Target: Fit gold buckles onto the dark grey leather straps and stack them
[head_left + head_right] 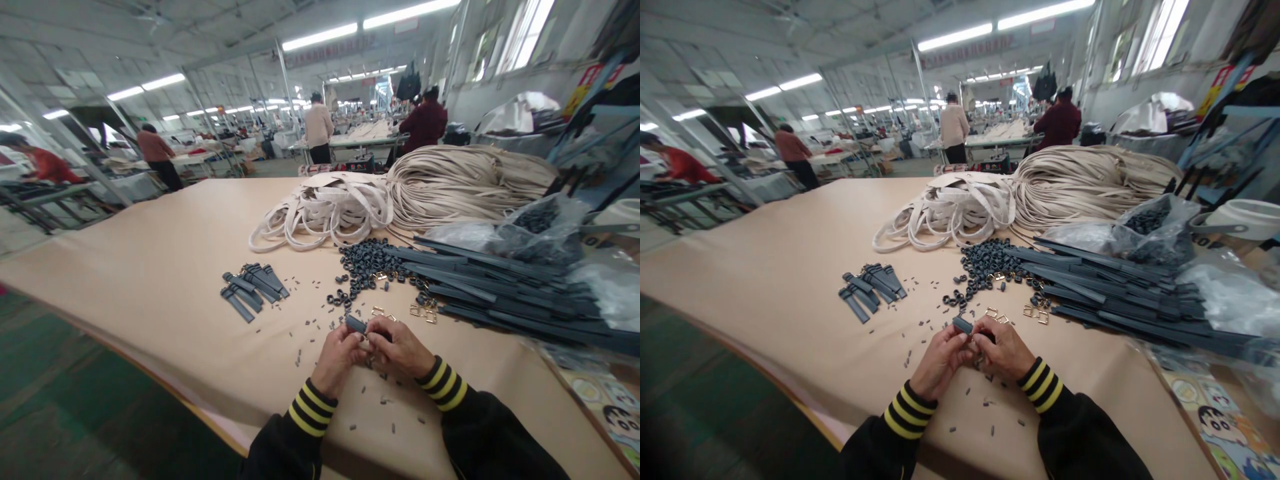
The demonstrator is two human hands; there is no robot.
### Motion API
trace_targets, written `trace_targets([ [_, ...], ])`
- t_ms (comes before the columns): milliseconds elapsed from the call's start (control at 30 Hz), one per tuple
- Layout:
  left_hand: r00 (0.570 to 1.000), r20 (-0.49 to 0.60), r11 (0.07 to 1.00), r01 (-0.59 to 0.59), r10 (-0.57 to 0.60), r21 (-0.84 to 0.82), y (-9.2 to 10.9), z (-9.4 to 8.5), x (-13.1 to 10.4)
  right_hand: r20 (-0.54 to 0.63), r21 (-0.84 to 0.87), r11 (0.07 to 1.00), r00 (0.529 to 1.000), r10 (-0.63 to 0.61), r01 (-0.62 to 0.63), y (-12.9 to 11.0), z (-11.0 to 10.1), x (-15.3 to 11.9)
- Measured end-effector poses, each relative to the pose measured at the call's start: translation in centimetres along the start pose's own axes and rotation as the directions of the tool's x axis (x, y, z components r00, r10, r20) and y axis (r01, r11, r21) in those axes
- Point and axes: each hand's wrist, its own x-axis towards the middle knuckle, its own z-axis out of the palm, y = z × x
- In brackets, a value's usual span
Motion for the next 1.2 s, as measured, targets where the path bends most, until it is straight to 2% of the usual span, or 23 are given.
trace_targets([
  [133, 1.0, -0.012, 1.0, -0.018, 0.018, 0.014, -0.1, -0.3, 0.0, 0.056, 0.056, 0.998, 0.998, -0.001, -0.002, 0.3, 0.0, 0.0],
  [233, 0.998, -0.053, 0.999, -0.037, 0.036, -0.019, -0.4, -0.3, 0.1, 0.038, 0.037, 0.999, 0.999, -0.026, 0.024, 0.2, -0.1, 0.2],
  [367, 0.996, -0.084, 0.999, -0.037, 0.037, -0.002, -0.9, -0.5, 0.2, 0.006, 0.055, 0.998, 1.0, 0.018, -0.018, 0.2, -0.3, 0.2],
  [467, 0.995, -0.075, 0.988, -0.051, 0.063, 0.145, -1.3, -1.0, 0.3, -0.018, -0.001, 0.999, 0.999, 0.045, -0.045, 0.4, -0.3, 0.1],
  [567, 0.99, -0.046, 0.931, -0.11, 0.134, 0.348, -1.5, -1.2, 0.5, -0.044, -0.085, 0.994, 0.997, 0.063, -0.066, 0.5, -0.1, 0.1],
  [700, 0.951, -0.117, 0.757, -0.148, 0.285, 0.636, -1.5, -0.6, 0.4, -0.079, -0.17, 0.982, 0.995, 0.068, -0.08, 0.7, 0.3, 0.0],
  [767, 0.924, -0.166, 0.692, -0.131, 0.344, 0.71, -1.6, -0.2, 0.2, -0.087, -0.122, 0.987, 0.991, 0.097, -0.108, 0.7, 0.4, -0.1],
  [800, 0.917, -0.184, 0.692, -0.125, 0.354, 0.711, -1.6, 0.0, 0.2, -0.065, -0.053, 0.99, 0.99, 0.128, -0.131, 0.6, 0.4, -0.1],
  [867, 0.924, -0.192, 0.751, -0.135, 0.33, 0.646, -1.6, 0.0, 0.2, 0.029, 0.121, 0.976, 0.984, 0.177, -0.179, 0.5, 0.4, -0.1],
  [1000, 0.951, -0.106, 0.871, -0.216, 0.29, 0.441, -1.9, -0.5, 0.4, 0.174, 0.241, 0.942, 0.965, 0.196, -0.235, 1.1, 0.0, 0.1],
  [1100, 0.936, -0.095, 0.887, -0.283, 0.338, 0.365, -2.5, -0.8, 0.5, 0.222, 0.297, 0.909, 0.947, 0.233, -0.293, 2.2, 0.1, 0.3],
  [1200, 0.916, -0.133, 0.874, -0.307, 0.379, 0.377, -3.5, -1.0, 0.5, 0.257, 0.348, 0.879, 0.935, 0.246, -0.326, 3.2, 0.2, 0.3],
])
